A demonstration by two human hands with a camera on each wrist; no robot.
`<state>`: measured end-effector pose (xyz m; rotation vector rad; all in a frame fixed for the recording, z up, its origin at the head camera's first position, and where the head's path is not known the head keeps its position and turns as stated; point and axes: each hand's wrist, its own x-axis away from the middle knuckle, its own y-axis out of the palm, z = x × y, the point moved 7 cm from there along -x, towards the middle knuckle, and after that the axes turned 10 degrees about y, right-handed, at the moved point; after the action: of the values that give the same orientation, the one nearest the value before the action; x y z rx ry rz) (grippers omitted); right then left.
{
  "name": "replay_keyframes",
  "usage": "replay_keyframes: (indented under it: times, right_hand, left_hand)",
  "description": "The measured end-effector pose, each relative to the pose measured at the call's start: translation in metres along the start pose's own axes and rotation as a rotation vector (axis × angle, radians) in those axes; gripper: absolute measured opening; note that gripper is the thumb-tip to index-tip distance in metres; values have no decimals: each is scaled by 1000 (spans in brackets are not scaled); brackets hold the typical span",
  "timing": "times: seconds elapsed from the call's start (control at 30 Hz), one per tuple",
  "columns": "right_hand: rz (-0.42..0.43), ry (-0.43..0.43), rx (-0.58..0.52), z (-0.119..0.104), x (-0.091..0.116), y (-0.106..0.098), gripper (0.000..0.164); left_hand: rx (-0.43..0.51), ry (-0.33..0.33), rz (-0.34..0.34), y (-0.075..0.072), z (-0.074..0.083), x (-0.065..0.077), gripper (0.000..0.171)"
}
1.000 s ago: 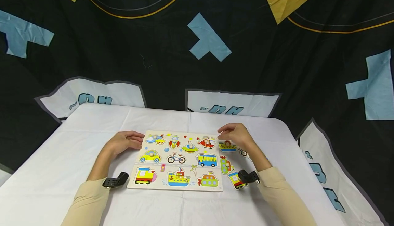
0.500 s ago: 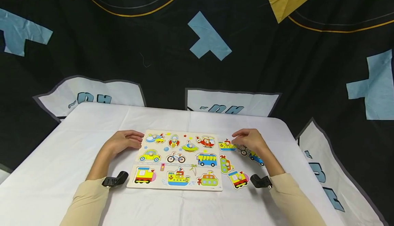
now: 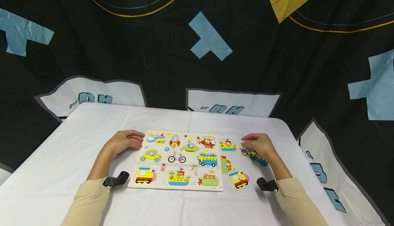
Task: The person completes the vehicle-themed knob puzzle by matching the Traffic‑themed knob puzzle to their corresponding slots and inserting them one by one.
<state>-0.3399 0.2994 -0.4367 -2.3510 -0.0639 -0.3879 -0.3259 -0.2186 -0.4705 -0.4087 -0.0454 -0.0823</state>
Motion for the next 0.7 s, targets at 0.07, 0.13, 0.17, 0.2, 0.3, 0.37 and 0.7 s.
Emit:
replay_keyframes:
  times: [0.07, 0.13, 0.17, 0.2, 0.3, 0.37, 0.7]
  right_hand:
    - [0, 13, -2, 4, -1, 1, 37]
    - [-4, 30, -11, 8, -2, 3, 37]
    - [-3, 36, -12, 9, -2, 4, 36]
    - [-3, 41, -13, 11, -3, 4, 36]
    - [-4, 46, -21, 14, -3, 6, 35]
    - [-1, 49, -28, 15, -3, 7, 34]
    - [-44, 69, -35, 19, -4, 10, 36]
  left_hand:
    - [4, 3, 2, 0, 0, 0, 48]
    - [8, 4, 2, 0, 0, 0, 48]
    - [8, 3, 2, 0, 0, 0, 48]
    - [7, 2, 3, 0, 0, 0, 47]
    - [1, -1, 4, 0, 0, 1, 47]
    - [-4, -3, 4, 0, 1, 1, 47]
    - [-13, 4, 1, 0, 1, 0, 47]
